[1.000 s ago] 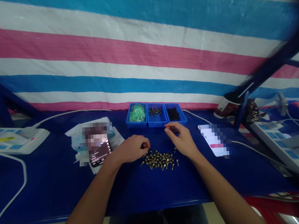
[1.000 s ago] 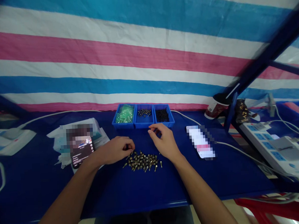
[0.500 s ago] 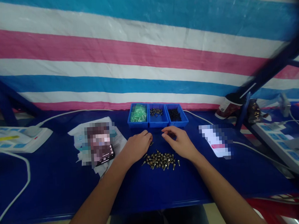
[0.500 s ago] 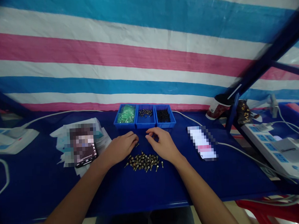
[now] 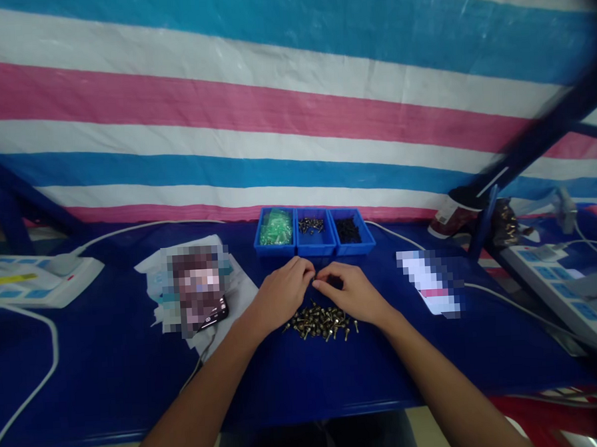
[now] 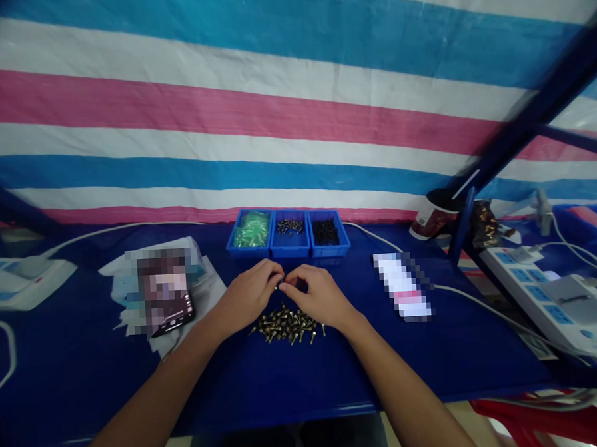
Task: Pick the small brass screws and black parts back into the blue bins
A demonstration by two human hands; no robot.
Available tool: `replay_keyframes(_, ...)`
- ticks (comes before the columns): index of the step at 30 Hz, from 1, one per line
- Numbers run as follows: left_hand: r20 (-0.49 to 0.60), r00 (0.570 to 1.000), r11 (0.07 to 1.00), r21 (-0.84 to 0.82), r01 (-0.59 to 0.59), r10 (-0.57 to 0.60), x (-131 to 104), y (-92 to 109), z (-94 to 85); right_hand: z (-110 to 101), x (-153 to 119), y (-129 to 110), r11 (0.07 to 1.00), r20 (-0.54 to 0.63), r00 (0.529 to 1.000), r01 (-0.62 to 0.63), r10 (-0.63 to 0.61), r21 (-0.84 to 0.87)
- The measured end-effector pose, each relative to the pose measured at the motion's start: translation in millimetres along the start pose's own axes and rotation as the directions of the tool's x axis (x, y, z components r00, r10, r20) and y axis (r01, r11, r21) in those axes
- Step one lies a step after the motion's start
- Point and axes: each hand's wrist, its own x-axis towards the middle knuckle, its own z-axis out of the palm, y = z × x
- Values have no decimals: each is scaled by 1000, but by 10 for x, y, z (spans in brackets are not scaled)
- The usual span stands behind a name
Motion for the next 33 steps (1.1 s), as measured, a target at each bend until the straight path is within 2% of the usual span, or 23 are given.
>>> replay_keyframes(7,-131,990,984,-162,-70,49,12,110,12,-11,-5,-47,991,-48,998,-27,33,130)
replay_keyframes(14,-246,966,951,-274,-143,75,22,170,-17,-28,4,-3,991,-193,981,28,-3,127)
replay_keyframes(20,-275,960,959,-251,-131,59,4,165,-53,-64,-5,-33,994,-165,986,24,-7,102)
replay_keyframes(24,-291,950,950,-249,-191,115,4,151,-42,-75,-8,-45,993,-93,996,7,4,116)
replay_keyframes(27,-299,942,936,-262,-233,151,5,140,-42,-72,-2,-45,986,-79,997,6,8,169)
replay_keyframes(33,-337,932,939,-258,-227,133,9,138,-50,-56,7,-14,939,-75,994,-48,79,341)
